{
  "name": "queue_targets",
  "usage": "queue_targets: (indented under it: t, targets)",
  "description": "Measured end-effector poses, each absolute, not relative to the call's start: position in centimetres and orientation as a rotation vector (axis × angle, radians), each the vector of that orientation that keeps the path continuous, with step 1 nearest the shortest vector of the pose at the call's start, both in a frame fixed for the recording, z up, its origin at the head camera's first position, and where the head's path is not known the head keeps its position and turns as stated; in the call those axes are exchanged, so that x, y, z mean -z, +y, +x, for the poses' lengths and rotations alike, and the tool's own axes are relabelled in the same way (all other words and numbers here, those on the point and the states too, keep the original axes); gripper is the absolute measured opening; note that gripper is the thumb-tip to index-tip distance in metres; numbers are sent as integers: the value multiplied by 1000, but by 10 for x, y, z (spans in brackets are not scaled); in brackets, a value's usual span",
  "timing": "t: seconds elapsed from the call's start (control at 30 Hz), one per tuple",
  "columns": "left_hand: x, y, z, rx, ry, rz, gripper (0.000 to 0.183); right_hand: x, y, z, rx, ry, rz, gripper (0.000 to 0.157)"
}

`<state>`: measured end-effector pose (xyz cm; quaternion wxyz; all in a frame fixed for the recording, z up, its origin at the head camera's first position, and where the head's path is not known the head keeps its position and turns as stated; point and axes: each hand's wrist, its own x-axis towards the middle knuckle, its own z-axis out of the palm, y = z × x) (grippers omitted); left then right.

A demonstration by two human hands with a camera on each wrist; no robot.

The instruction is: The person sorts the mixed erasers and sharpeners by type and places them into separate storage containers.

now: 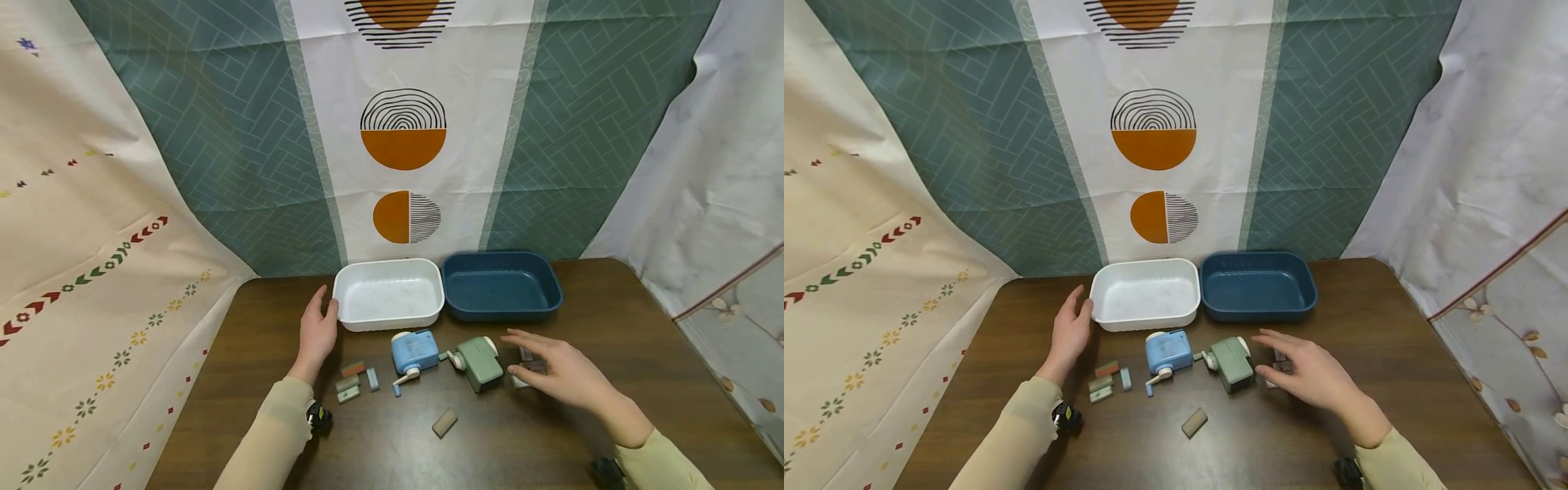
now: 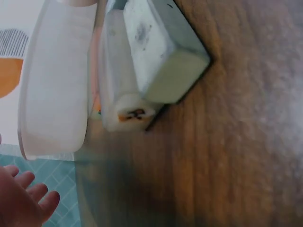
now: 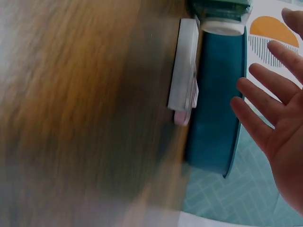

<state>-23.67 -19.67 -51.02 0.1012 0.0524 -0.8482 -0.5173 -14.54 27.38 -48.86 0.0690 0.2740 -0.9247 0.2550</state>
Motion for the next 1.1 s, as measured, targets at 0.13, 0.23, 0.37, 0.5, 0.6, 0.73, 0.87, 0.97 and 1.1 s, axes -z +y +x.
queue_targets:
  t: [0.13, 0.23, 0.37, 0.5, 0.6, 0.73, 0.87, 0.97, 1.1]
  targets:
    - [509, -192, -240, 1482, -2561, 126, 58, 491, 265, -148, -777, -2850, 873, 68]
    - [510, -190, -241, 1477, -2578, 114, 58, 492, 260, -150, -772, -2866, 894, 74]
    - [514, -191, -242, 1474, -2585, 120, 59, 493, 254, -153, -773, -2859, 930, 78]
    - [517, -192, -243, 1461, -2595, 126, 59, 493, 251, -154, -764, -2855, 951, 79]
    - [517, -192, -243, 1462, -2596, 112, 59, 492, 249, -154, -766, -2853, 951, 79]
    - [518, -192, -243, 1450, -2578, 92, 58, 490, 246, -155, -755, -2860, 957, 78]
    - [520, -191, -243, 1428, -2582, 69, 57, 489, 245, -155, -739, -2880, 958, 79]
    - [521, -191, -244, 1423, -2591, 47, 58, 489, 246, -154, -732, -2887, 947, 79]
    - [522, -191, -244, 1417, -2590, 43, 58, 490, 247, -153, -731, -2887, 938, 79]
